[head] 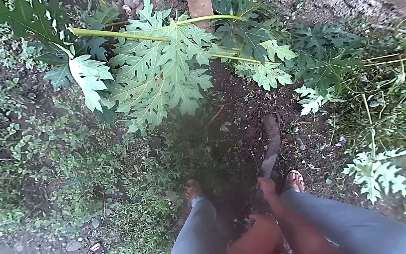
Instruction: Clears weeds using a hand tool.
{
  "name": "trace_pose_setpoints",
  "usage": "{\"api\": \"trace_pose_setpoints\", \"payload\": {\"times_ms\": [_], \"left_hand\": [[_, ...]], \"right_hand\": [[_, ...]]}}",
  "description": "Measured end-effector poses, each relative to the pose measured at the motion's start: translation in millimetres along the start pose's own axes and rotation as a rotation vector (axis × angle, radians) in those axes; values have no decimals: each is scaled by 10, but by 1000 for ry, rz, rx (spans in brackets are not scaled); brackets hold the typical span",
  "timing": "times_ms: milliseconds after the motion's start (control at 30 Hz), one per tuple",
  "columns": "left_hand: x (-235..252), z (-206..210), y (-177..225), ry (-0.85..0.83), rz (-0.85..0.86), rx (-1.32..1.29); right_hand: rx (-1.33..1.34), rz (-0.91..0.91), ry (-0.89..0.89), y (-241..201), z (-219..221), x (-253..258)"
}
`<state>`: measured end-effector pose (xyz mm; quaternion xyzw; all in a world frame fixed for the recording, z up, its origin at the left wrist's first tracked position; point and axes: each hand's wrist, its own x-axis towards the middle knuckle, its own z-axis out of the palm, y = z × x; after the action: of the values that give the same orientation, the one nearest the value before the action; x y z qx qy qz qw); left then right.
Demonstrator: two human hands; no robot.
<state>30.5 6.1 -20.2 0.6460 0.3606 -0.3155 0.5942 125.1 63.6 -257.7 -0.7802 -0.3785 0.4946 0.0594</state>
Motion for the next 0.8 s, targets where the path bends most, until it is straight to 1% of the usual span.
{"api": "trace_pose_setpoints", "payload": {"times_ms": [67, 100, 133, 167, 233, 300, 333, 400, 467, 533, 567, 600, 633, 667, 700, 733, 767, 800], "left_hand": [[38, 0, -8, -9, -16, -7], [45, -4, -24, -15, -17, -7], [99, 10, -62, -2, -16, -7], [171, 38, -98, 12, -23, -14], [198, 44, -92, -14, -48, -31], [271, 79, -112, -7, -55, -43], [333, 115, -123, -4, -52, -48], [463, 197, -137, 7, -42, -36], [353, 164, -117, -18, -44, -18], [356, 212, -126, 11, -37, -54], [307, 203, -120, 12, -44, -113], [259, 183, -114, 9, -51, -166], [194, 138, -108, -10, -43, -133], [123, 98, -106, -32, -31, -54], [41, 77, -105, -34, -9, 26], [17, 93, -105, -4, 3, 42], [-39, 105, -103, 30, 13, 13], [-62, 121, -112, 65, 29, -24]], "right_hand": [[-491, 42, -152, 126, -157, -20], [-706, 24, -207, 225, -252, -17], [-862, -13, -237, 310, -346, -8], [-958, -46, -260, 362, -439, -19], [-997, -89, -261, 382, -578, -50], [-872, -120, -190, 284, -609, -16], [-761, -137, -138, 173, -568, 5], [-483, -152, -55, -184, -361, 47], [-163, -191, -10, -660, -21, 69], [159, -204, -15, -1186, 389, 10], [281, -184, -37, -1408, 595, -46], [337, -159, -66, -1555, 792, -89], [282, -141, -109, -1618, 956, -115], [111, -135, -175, -1609, 1058, -134], [-150, -144, -260, -1550, 1099, -142], [-431, -161, -349, -1476, 1100, -156], [-659, -193, -413, -1390, 1086, -180], [-834, -248, -445, -1311, 1055, -211]]}}
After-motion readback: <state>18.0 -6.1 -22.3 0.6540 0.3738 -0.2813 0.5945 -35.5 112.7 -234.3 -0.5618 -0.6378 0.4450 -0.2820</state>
